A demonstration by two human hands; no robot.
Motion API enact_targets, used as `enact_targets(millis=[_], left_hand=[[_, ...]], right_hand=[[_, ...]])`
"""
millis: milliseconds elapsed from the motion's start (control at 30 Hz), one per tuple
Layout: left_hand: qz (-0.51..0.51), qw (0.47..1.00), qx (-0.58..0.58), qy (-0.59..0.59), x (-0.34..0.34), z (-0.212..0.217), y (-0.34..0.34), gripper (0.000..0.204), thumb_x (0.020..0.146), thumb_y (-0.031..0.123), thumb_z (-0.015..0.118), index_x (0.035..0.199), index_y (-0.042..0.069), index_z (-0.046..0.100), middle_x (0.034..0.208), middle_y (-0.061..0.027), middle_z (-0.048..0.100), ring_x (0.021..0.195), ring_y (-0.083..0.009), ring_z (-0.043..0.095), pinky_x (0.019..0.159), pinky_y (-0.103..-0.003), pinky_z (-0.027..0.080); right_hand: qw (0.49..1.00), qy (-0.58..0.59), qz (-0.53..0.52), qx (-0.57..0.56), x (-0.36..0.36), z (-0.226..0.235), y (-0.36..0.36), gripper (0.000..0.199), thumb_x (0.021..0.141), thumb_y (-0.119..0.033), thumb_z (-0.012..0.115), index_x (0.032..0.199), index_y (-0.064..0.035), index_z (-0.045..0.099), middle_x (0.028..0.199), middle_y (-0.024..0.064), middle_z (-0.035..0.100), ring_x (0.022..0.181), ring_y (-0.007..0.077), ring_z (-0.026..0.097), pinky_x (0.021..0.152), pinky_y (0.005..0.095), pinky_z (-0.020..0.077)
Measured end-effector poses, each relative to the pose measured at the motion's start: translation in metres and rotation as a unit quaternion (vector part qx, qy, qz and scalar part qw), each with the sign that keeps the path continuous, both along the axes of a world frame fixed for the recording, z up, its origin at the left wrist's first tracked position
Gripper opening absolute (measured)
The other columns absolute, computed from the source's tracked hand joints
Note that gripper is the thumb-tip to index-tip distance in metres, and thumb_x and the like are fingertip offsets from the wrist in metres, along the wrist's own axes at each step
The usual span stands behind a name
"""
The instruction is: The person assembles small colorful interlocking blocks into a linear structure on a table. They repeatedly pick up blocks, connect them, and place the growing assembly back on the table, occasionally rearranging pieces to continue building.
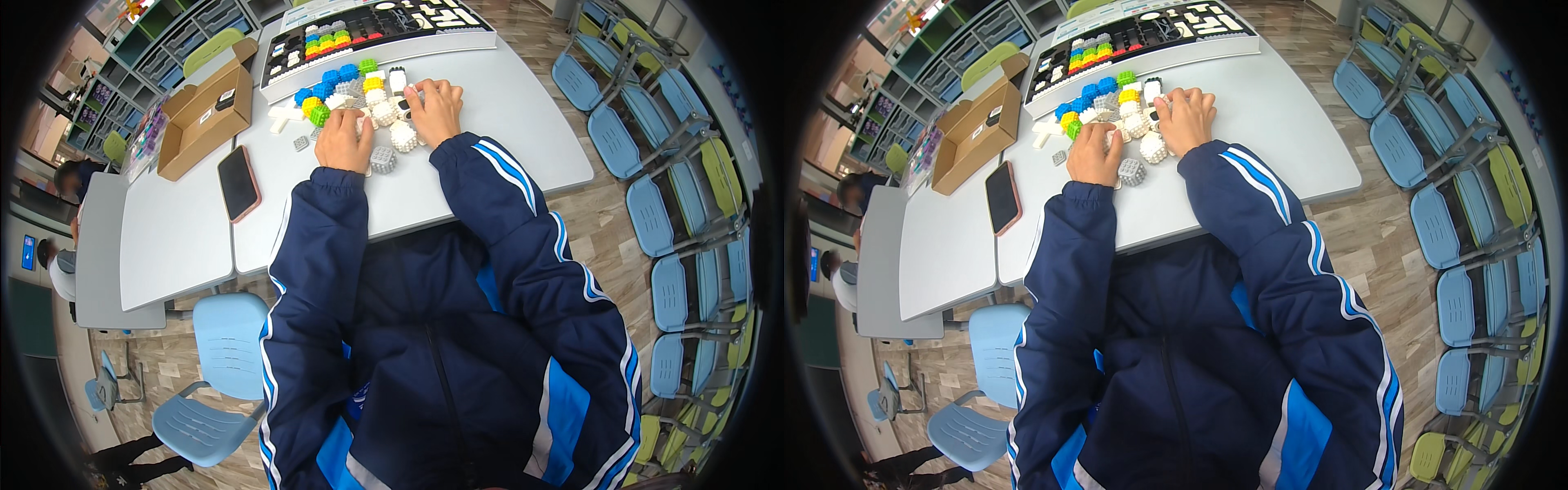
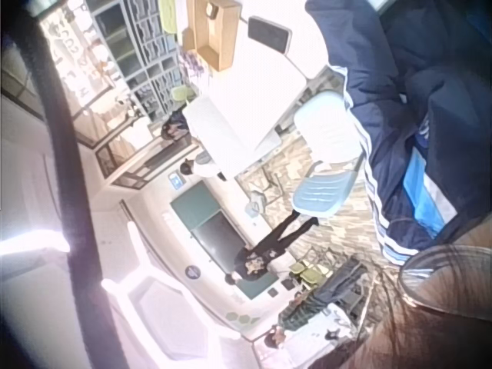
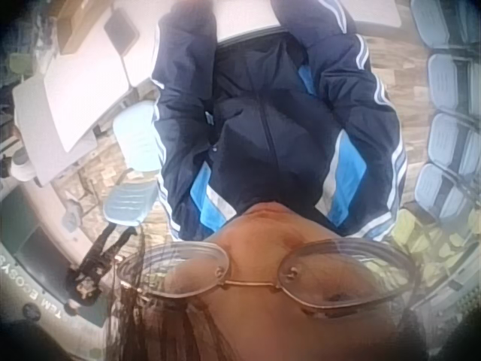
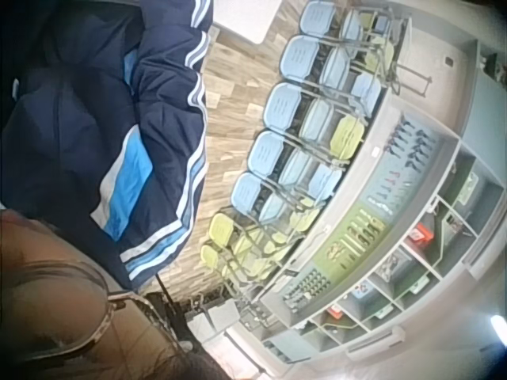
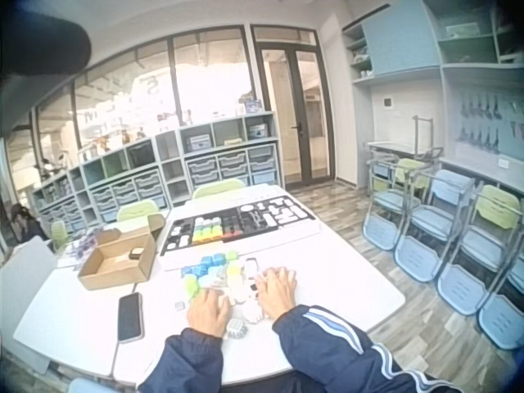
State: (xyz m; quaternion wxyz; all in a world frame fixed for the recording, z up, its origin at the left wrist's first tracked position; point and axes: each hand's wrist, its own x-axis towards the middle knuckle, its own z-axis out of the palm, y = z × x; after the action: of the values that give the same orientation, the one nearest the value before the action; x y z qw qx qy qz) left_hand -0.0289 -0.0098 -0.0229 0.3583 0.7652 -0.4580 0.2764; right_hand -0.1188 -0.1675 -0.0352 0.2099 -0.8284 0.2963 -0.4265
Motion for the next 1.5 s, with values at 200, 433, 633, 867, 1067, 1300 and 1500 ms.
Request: enact_targets(millis=[200, 433, 633, 867, 1067, 1300, 1500], left_hand=[[-0.008, 1.000, -0.018, 0.018, 0.000, 0.000, -0.001, 0.021, 0.080, 0.022, 0.066, 0.096, 0.007, 0.064, 0.090, -0.0098, 0.062, 0.082, -0.0300, 0.062, 0.071, -0.041, 0.049], [-0.005, 0.999, -0.016, 0.032, 0.002, -0.002, -0.001, 0.024, 0.083, 0.024, 0.064, 0.101, 0.007, 0.065, 0.092, -0.0104, 0.065, 0.086, -0.0292, 0.063, 0.075, -0.040, 0.049], [-0.014, 0.998, -0.057, 0.012, 0.001, 0.001, 0.000, 0.021, 0.083, 0.020, 0.065, 0.100, 0.007, 0.064, 0.095, -0.0098, 0.063, 0.092, -0.0287, 0.058, 0.081, -0.040, 0.043], [-0.020, 0.996, -0.088, -0.014, 0.003, 0.001, 0.000, 0.019, 0.084, 0.018, 0.064, 0.100, 0.008, 0.064, 0.100, -0.0092, 0.062, 0.095, -0.0283, 0.057, 0.083, -0.040, 0.041], [-0.017, 0.996, -0.086, 0.007, 0.001, 0.002, 0.000, 0.015, 0.088, 0.018, 0.061, 0.099, 0.009, 0.065, 0.099, -0.0079, 0.063, 0.096, -0.0275, 0.057, 0.084, -0.039, 0.041], [-0.015, 0.997, -0.080, 0.016, 0.003, 0.001, 0.000, 0.014, 0.090, 0.018, 0.059, 0.099, 0.009, 0.065, 0.098, -0.0080, 0.063, 0.096, -0.0271, 0.058, 0.082, -0.039, 0.041], [-0.019, 0.996, -0.087, 0.011, 0.005, -0.002, -0.002, 0.011, 0.089, 0.016, 0.059, 0.095, 0.008, 0.064, 0.096, -0.0075, 0.062, 0.091, -0.0271, 0.057, 0.080, -0.039, 0.041]], right_hand=[[0.999, 0.003, 0.000, 0.051, 0.002, -0.002, -0.004, 0.029, 0.090, -0.031, 0.057, 0.106, -0.0084, 0.066, 0.113, 0.0138, 0.058, 0.111, 0.0338, 0.045, 0.096, 0.0470, 0.0345], [0.998, -0.012, 0.004, 0.054, 0.002, -0.003, -0.006, 0.028, 0.088, -0.029, 0.059, 0.108, -0.0109, 0.066, 0.113, 0.0120, 0.059, 0.111, 0.0326, 0.046, 0.096, 0.0466, 0.0348], [0.995, -0.087, 0.044, -0.029, 0.004, 0.002, -0.014, 0.022, 0.088, -0.032, 0.061, 0.100, -0.0162, 0.071, 0.104, 0.0059, 0.062, 0.106, 0.0283, 0.049, 0.091, 0.0427, 0.0347], [0.989, 0.021, 0.110, -0.101, 0.013, 0.000, -0.027, 0.037, 0.094, -0.052, 0.050, 0.105, -0.0257, 0.074, 0.106, 0.0056, 0.064, 0.105, 0.0270, 0.049, 0.091, 0.0450, 0.0301], [0.978, 0.111, 0.129, -0.119, 0.013, 0.005, -0.030, 0.040, 0.094, -0.055, 0.047, 0.107, -0.0280, 0.073, 0.105, 0.0098, 0.068, 0.105, 0.0291, 0.053, 0.089, 0.0487, 0.0325], [0.982, 0.140, 0.100, -0.080, 0.009, 0.016, -0.026, 0.040, 0.094, -0.052, 0.047, 0.109, -0.0235, 0.070, 0.102, 0.0111, 0.070, 0.104, 0.0307, 0.055, 0.087, 0.0464, 0.0357], [0.986, 0.102, 0.077, -0.106, 0.010, 0.006, -0.030, 0.043, 0.096, -0.051, 0.045, 0.103, -0.0196, 0.073, 0.113, 0.0126, 0.066, 0.109, 0.0350, 0.052, 0.090, 0.0481, 0.0367]])
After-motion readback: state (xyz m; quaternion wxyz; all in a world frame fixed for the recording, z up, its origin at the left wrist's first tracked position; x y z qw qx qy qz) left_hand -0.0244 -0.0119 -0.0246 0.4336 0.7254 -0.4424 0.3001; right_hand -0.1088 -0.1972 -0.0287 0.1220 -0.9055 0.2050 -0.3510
